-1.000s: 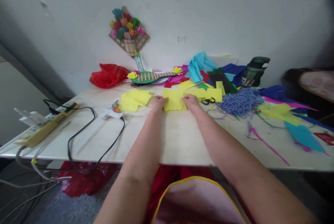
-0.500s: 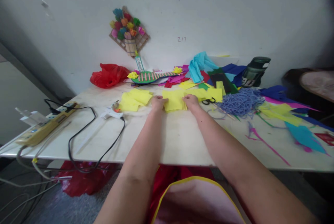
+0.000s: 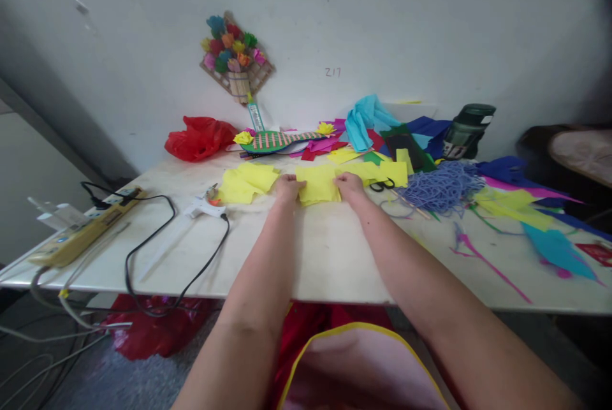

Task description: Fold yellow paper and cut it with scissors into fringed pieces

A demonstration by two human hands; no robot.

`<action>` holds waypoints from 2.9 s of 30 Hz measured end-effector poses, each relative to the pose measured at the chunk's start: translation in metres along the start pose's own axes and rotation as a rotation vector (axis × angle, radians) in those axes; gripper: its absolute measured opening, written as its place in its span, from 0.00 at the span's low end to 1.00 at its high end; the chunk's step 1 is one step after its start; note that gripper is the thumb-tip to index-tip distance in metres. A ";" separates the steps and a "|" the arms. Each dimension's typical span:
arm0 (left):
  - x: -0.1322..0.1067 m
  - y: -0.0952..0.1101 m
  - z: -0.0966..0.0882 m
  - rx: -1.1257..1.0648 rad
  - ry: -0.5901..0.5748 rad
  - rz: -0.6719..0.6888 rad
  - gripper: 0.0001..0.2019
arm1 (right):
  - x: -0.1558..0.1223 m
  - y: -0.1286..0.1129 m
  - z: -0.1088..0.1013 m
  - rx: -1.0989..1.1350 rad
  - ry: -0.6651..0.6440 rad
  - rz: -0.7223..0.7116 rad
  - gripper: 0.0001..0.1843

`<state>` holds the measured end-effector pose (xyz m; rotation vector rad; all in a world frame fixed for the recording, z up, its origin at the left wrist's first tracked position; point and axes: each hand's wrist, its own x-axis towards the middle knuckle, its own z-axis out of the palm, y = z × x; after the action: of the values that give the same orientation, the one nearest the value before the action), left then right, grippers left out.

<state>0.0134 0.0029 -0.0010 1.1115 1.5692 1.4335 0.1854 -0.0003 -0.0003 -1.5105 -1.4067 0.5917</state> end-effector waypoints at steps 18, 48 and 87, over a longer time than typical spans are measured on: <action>0.007 0.004 -0.013 0.369 0.058 0.068 0.12 | 0.000 0.002 0.008 0.024 -0.007 0.120 0.04; -0.010 0.013 -0.013 0.662 0.029 0.258 0.12 | -0.034 -0.027 -0.001 -0.933 -0.274 -0.112 0.23; 0.001 0.012 -0.022 0.640 -0.181 0.312 0.24 | -0.011 -0.003 -0.006 -0.344 -0.147 -0.397 0.15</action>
<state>-0.0055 -0.0040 0.0131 1.8686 1.8303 0.9825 0.1863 -0.0133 0.0020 -1.4075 -1.9381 0.2235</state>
